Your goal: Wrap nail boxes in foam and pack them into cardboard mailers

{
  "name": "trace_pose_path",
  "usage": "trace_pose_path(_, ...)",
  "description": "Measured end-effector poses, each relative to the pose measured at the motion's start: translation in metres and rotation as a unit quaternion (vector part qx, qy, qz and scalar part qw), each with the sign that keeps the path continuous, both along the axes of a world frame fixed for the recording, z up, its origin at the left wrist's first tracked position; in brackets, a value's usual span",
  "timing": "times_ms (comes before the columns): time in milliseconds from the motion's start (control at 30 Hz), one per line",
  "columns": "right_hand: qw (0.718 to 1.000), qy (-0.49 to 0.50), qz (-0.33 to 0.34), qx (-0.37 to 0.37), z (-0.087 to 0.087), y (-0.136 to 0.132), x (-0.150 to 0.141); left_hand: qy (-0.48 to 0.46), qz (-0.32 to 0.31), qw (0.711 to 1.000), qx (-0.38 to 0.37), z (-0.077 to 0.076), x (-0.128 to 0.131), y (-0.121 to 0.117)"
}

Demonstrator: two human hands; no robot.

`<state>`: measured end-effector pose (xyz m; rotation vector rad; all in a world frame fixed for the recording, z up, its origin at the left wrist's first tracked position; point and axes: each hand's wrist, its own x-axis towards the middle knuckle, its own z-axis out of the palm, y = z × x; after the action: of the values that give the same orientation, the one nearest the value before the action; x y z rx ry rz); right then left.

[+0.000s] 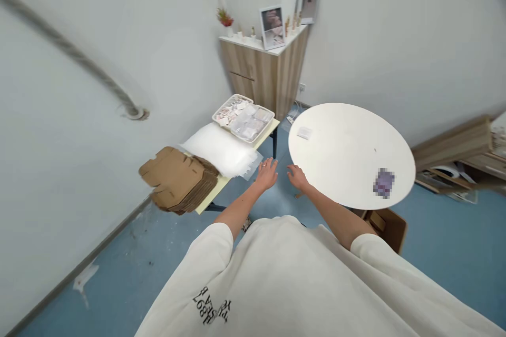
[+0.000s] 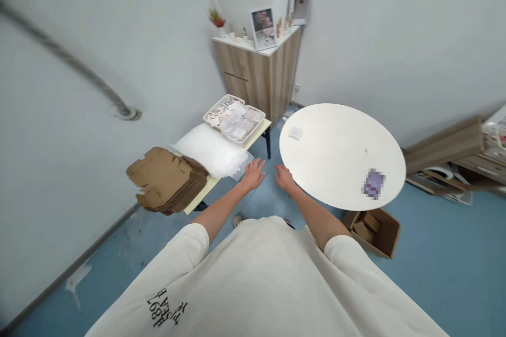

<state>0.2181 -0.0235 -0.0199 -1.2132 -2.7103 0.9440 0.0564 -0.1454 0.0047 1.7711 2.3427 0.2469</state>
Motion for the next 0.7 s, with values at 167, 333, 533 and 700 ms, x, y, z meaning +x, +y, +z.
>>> trace_pose_path(167, 0.994, 0.022, 0.100, 0.027, 0.007, -0.049, -0.097, -0.004, 0.061, 0.998, 0.019, 0.019, -0.070, -0.080)
trace_pose_path(333, 0.977, 0.061, 0.197, 0.055, 0.016, -0.128, -0.201, 0.020, 0.143, 0.989, 0.033, 0.029, -0.144, -0.182)
trace_pose_path(533, 0.929, 0.113, 0.337, 0.102, 0.040, -0.215, -0.286, 0.000, 0.253, 0.966, -0.043, 0.028, -0.214, -0.283)
trace_pose_path(700, 0.897, 0.082, 0.416, 0.124, 0.046, -0.240, -0.323, -0.036, 0.311, 0.945, -0.094, 0.020, -0.245, -0.328)
